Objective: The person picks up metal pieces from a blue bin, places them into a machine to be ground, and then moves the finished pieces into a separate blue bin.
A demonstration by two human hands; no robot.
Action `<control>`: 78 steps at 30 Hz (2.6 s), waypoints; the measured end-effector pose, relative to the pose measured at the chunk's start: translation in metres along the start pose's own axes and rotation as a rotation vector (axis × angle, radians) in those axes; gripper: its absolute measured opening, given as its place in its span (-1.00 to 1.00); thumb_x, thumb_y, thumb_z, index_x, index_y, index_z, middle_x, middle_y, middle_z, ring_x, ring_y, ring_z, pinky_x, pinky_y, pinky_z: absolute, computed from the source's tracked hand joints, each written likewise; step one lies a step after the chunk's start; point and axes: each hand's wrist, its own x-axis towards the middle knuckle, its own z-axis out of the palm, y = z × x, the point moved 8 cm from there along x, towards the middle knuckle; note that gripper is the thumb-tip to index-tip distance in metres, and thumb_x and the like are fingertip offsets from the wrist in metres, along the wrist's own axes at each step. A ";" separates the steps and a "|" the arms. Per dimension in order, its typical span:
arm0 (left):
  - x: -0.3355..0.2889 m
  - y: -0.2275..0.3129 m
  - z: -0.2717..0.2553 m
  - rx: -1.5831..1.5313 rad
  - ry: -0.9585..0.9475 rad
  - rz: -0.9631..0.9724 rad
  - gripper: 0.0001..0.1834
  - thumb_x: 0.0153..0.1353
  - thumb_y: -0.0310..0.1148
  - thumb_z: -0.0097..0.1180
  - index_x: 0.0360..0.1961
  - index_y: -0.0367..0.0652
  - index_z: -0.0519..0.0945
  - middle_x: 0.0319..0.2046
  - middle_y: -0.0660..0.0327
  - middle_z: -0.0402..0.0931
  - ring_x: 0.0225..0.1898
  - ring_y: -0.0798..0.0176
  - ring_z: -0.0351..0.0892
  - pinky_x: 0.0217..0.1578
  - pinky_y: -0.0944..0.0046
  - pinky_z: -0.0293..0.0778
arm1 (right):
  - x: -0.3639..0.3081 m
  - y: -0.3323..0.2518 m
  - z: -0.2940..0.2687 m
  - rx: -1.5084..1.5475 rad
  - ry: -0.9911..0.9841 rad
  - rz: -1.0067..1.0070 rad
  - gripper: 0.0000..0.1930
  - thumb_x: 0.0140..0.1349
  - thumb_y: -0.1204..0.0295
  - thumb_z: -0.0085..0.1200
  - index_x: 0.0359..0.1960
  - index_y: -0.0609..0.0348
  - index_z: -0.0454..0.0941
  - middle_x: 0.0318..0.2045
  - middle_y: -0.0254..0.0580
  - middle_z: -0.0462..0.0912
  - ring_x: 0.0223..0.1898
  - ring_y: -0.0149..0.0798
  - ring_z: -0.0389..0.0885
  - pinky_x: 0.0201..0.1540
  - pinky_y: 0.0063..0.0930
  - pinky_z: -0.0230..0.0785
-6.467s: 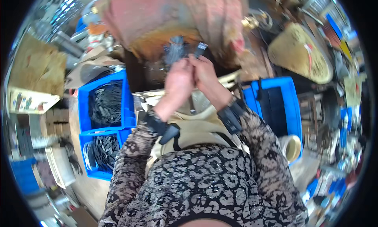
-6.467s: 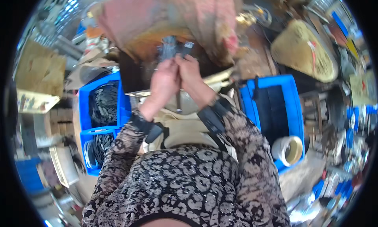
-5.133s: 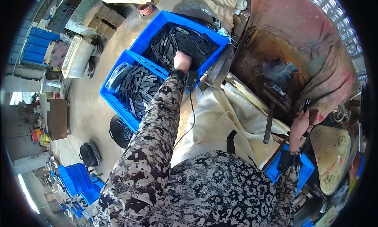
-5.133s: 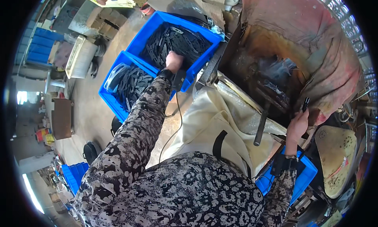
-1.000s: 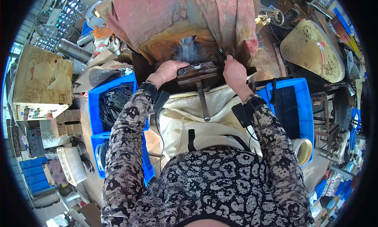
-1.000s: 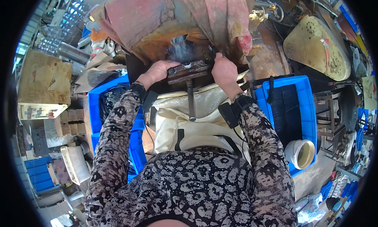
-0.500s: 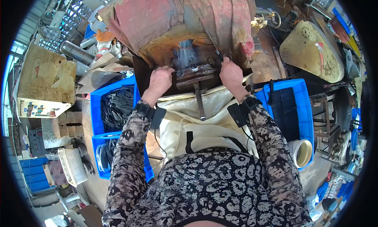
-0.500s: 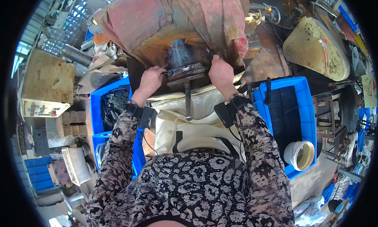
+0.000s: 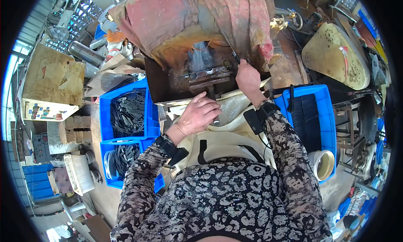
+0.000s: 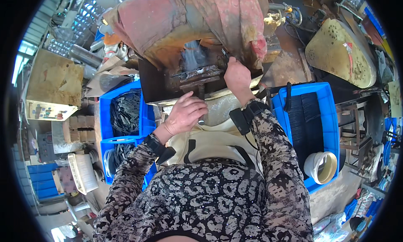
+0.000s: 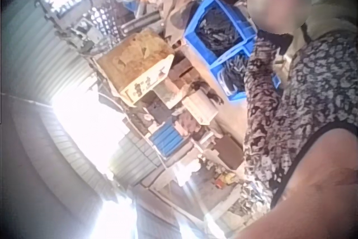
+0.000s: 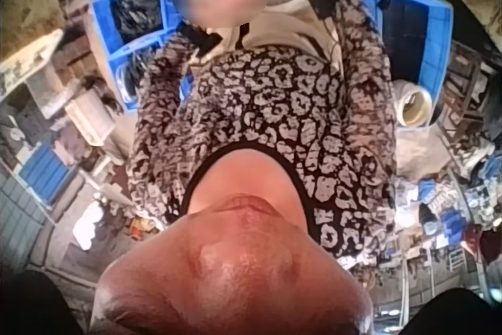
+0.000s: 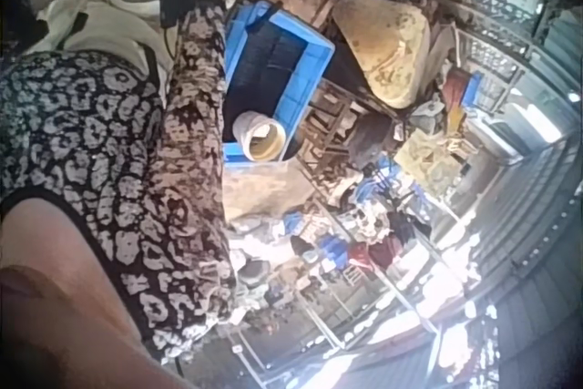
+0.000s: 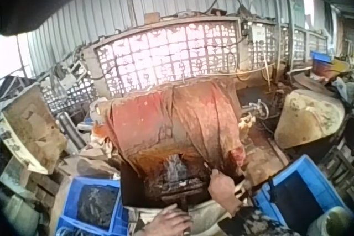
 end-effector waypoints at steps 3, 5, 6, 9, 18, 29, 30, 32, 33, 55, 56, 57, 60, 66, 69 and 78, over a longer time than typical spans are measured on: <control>0.009 -0.016 -0.020 0.049 0.096 -0.035 -0.60 -0.12 -0.52 0.18 -0.15 -0.07 0.55 -0.17 0.25 0.57 -0.09 0.12 0.56 0.12 -0.03 0.34 | -0.001 -0.002 -0.003 0.034 0.030 -0.025 -0.87 0.29 0.38 -0.09 -0.30 0.18 0.39 -0.45 0.06 0.62 -0.39 0.10 0.63 -0.36 -0.05 0.47; 0.023 -0.028 -0.033 0.072 0.154 -0.052 -0.60 -0.10 -0.52 0.19 -0.14 -0.08 0.55 -0.17 0.24 0.58 -0.11 0.11 0.58 0.09 -0.01 0.39 | -0.002 -0.001 -0.001 0.036 0.015 -0.011 -0.87 0.29 0.38 -0.09 -0.30 0.18 0.39 -0.46 0.06 0.62 -0.39 0.10 0.63 -0.36 -0.05 0.47; 0.029 -0.043 -0.047 0.068 0.255 -0.154 -0.60 -0.05 -0.49 0.20 -0.10 -0.07 0.53 -0.20 0.20 0.58 -0.13 0.08 0.58 0.00 0.02 0.43 | -0.001 -0.001 -0.002 0.047 0.020 -0.014 -0.87 0.29 0.38 -0.09 -0.30 0.18 0.39 -0.46 0.06 0.62 -0.39 0.10 0.62 -0.36 -0.05 0.47; 0.052 -0.090 -0.075 -0.040 0.454 -0.374 -0.55 0.06 -0.46 0.23 0.01 -0.04 0.44 -0.22 0.08 0.59 -0.19 0.00 0.61 -0.19 0.10 0.50 | 0.000 -0.001 0.000 0.031 0.006 -0.002 -0.89 0.26 0.41 -0.09 -0.30 0.18 0.39 -0.44 0.03 0.62 -0.39 0.07 0.63 -0.35 -0.10 0.49; 0.106 -0.209 -0.098 -0.203 0.443 -0.608 -0.57 0.12 -0.52 0.18 0.03 -0.06 0.42 -0.25 0.12 0.64 -0.19 0.19 0.63 -0.13 0.25 0.50 | -0.001 -0.003 -0.001 0.001 -0.002 0.008 -0.91 0.22 0.45 -0.08 -0.30 0.17 0.40 -0.42 0.00 0.61 -0.38 0.02 0.65 -0.35 -0.17 0.51; 0.123 -0.255 -0.105 0.166 0.354 -0.677 -0.48 0.03 -0.25 0.27 0.06 0.09 0.43 -0.17 0.04 0.49 -0.15 0.02 0.55 -0.10 0.11 0.48 | -0.003 -0.008 -0.012 0.054 0.021 0.020 -0.86 0.12 0.50 -0.05 -0.26 0.18 0.40 -0.40 -0.04 0.61 -0.34 -0.02 0.66 -0.31 -0.22 0.53; 0.119 -0.265 -0.101 0.068 0.286 -0.793 -0.45 0.04 -0.26 0.27 0.10 0.07 0.41 -0.18 0.04 0.50 -0.15 0.03 0.55 -0.10 0.12 0.48 | -0.003 -0.006 -0.012 0.042 0.005 0.048 -0.86 0.12 0.50 -0.05 -0.26 0.18 0.40 -0.40 -0.04 0.61 -0.34 -0.02 0.66 -0.31 -0.22 0.53; 0.110 -0.273 -0.092 -0.033 0.208 -0.898 -0.41 0.05 -0.26 0.27 0.15 0.05 0.40 -0.19 0.04 0.51 -0.14 0.05 0.55 -0.09 0.13 0.47 | -0.003 -0.007 -0.013 0.046 -0.008 0.051 -0.83 0.12 0.50 -0.06 -0.23 0.20 0.40 -0.41 -0.03 0.61 -0.36 -0.02 0.66 -0.33 -0.21 0.53; 0.107 -0.267 -0.095 0.009 0.275 -0.814 -0.39 0.06 -0.27 0.27 0.17 0.01 0.38 -0.18 0.03 0.52 -0.13 0.05 0.54 -0.09 0.14 0.47 | -0.003 -0.009 -0.014 0.048 0.006 0.047 -0.82 0.13 0.50 -0.06 -0.22 0.21 0.41 -0.41 -0.03 0.61 -0.36 -0.02 0.66 -0.34 -0.20 0.53; -0.032 -0.189 0.031 -0.057 0.190 -0.817 -0.69 0.11 -0.57 0.08 -0.07 -0.29 0.51 -0.29 -0.01 0.55 -0.24 -0.01 0.55 -0.16 0.14 0.45 | -0.020 0.076 -0.068 0.686 0.339 0.309 -0.85 0.05 0.47 0.05 -0.32 0.19 0.53 -0.28 0.09 0.53 -0.19 0.12 0.51 -0.15 -0.10 0.38; -0.029 -0.186 0.029 -0.055 0.178 -0.836 -0.72 0.11 -0.56 0.07 -0.10 -0.29 0.52 -0.28 -0.03 0.55 -0.23 -0.04 0.55 -0.16 0.13 0.45 | -0.029 0.095 -0.079 0.676 0.372 0.310 -0.87 0.05 0.47 0.05 -0.35 0.19 0.54 -0.29 0.08 0.54 -0.21 0.11 0.51 -0.17 -0.12 0.39; -0.029 -0.184 0.029 -0.078 0.158 -0.890 -0.74 0.11 -0.55 0.07 -0.13 -0.29 0.54 -0.27 -0.05 0.56 -0.22 -0.06 0.56 -0.17 0.11 0.45 | -0.041 0.120 -0.082 0.557 0.304 0.381 -0.87 0.06 0.47 0.04 -0.35 0.18 0.55 -0.33 0.06 0.55 -0.24 0.10 0.52 -0.18 -0.14 0.39; -0.016 -0.164 0.018 0.038 0.194 -0.733 -0.80 0.19 -0.42 0.06 -0.17 -0.22 0.58 -0.23 -0.09 0.57 -0.16 -0.16 0.54 -0.16 0.03 0.44 | -0.074 0.190 -0.093 0.545 0.404 0.414 -0.93 0.09 0.46 0.08 -0.46 0.14 0.59 -0.51 -0.02 0.60 -0.44 -0.01 0.56 -0.37 -0.17 0.41; -0.020 -0.162 0.015 0.179 0.161 -0.766 -0.78 0.19 -0.32 0.07 -0.20 -0.19 0.60 -0.26 -0.07 0.58 -0.20 -0.16 0.56 -0.16 0.00 0.48 | -0.149 0.280 -0.081 0.938 0.498 0.832 -0.86 0.14 0.53 0.14 -0.25 0.24 0.59 -0.56 -0.35 0.54 -0.59 -0.45 0.48 -0.59 -0.56 0.30; -0.018 -0.161 0.013 0.169 0.188 -0.775 -0.80 0.16 -0.34 0.10 -0.25 -0.19 0.62 -0.29 -0.05 0.59 -0.23 -0.13 0.57 -0.18 0.01 0.48 | -0.147 0.278 -0.072 1.026 0.471 0.921 -0.82 0.11 0.53 0.19 -0.23 0.28 0.58 -0.55 -0.36 0.54 -0.59 -0.47 0.47 -0.58 -0.59 0.29; -0.017 -0.162 0.014 0.210 0.154 -0.826 -0.83 0.14 -0.33 0.12 -0.31 -0.17 0.64 -0.32 -0.05 0.61 -0.25 -0.10 0.60 -0.18 0.04 0.50 | -0.130 0.273 -0.041 0.709 0.409 0.963 -0.83 0.02 0.47 0.28 -0.34 0.26 0.64 -0.54 -0.33 0.59 -0.54 -0.44 0.51 -0.46 -0.50 0.35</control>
